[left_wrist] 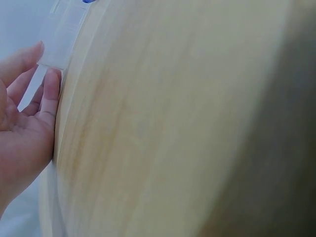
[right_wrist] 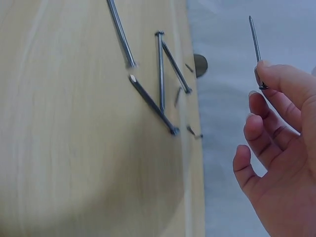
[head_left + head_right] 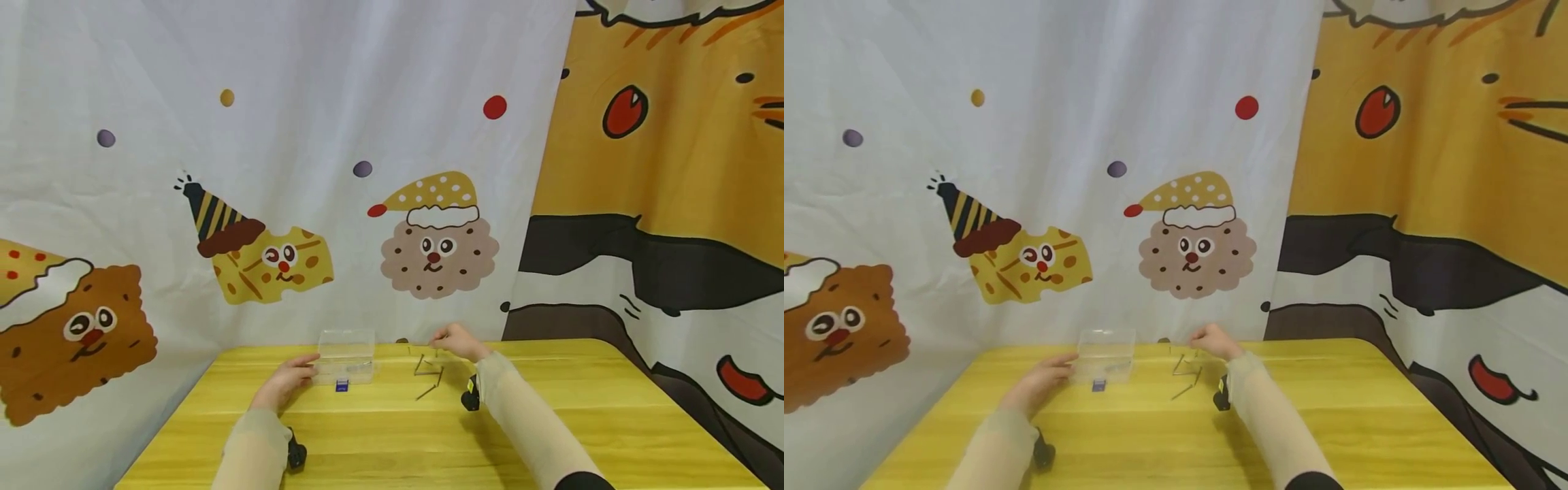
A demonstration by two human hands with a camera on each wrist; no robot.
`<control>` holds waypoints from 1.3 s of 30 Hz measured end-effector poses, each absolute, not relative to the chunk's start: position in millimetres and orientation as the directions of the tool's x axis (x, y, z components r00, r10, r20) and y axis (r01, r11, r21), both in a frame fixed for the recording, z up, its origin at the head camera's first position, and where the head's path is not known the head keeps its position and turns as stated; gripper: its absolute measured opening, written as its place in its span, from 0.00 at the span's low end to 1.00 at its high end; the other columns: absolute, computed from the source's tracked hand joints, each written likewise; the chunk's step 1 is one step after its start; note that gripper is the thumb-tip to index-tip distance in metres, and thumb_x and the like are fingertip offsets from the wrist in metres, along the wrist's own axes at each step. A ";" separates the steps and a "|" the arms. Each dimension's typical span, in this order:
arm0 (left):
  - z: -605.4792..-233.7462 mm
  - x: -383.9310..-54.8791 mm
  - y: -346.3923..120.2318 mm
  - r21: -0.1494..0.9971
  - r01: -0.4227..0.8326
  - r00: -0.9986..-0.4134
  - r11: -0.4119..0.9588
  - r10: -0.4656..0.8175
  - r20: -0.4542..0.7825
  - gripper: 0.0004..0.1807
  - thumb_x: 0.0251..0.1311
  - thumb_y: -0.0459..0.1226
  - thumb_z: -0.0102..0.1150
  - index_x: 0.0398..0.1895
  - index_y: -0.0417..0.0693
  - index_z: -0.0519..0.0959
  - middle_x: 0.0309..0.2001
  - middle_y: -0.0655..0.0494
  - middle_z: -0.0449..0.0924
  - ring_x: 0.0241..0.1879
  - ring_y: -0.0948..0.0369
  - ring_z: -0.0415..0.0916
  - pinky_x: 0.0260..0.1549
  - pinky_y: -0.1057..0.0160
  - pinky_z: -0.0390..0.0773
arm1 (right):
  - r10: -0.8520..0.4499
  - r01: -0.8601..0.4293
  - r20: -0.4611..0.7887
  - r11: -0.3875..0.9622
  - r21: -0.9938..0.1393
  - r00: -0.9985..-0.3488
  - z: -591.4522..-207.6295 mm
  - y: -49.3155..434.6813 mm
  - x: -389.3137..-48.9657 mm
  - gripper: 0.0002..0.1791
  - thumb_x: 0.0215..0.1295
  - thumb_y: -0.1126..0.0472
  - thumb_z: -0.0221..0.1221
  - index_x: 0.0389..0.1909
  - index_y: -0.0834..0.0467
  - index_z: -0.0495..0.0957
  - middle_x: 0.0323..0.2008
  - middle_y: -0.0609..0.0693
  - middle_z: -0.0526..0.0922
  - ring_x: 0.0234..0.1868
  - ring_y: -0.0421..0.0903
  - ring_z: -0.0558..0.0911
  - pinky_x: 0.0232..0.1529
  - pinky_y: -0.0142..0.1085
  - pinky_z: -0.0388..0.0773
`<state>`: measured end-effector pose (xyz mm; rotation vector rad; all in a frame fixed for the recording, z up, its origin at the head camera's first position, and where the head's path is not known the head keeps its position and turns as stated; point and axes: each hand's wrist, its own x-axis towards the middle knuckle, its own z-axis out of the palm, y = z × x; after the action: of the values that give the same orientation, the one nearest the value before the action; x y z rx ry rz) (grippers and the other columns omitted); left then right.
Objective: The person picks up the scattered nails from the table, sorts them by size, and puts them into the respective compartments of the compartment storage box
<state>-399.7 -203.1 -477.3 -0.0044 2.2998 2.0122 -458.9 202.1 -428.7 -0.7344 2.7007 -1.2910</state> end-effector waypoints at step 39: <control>-477.3 -398.2 -202.9 0.988 -0.045 -0.998 0.146 0.039 -0.051 0.27 0.62 0.28 0.58 0.65 0.32 0.69 0.55 0.36 0.69 0.47 0.52 0.71 0.47 0.57 0.75 | -0.510 -0.461 0.172 0.521 -0.719 -0.843 -442.8 77.0 -466.1 0.16 0.63 0.66 0.60 0.15 0.63 0.75 0.13 0.44 0.68 0.14 0.38 0.55 0.22 0.30 0.61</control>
<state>-398.2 -202.9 -477.3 -0.0063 2.3291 2.0118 -466.1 77.0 -442.8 -0.8584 2.6862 -1.2415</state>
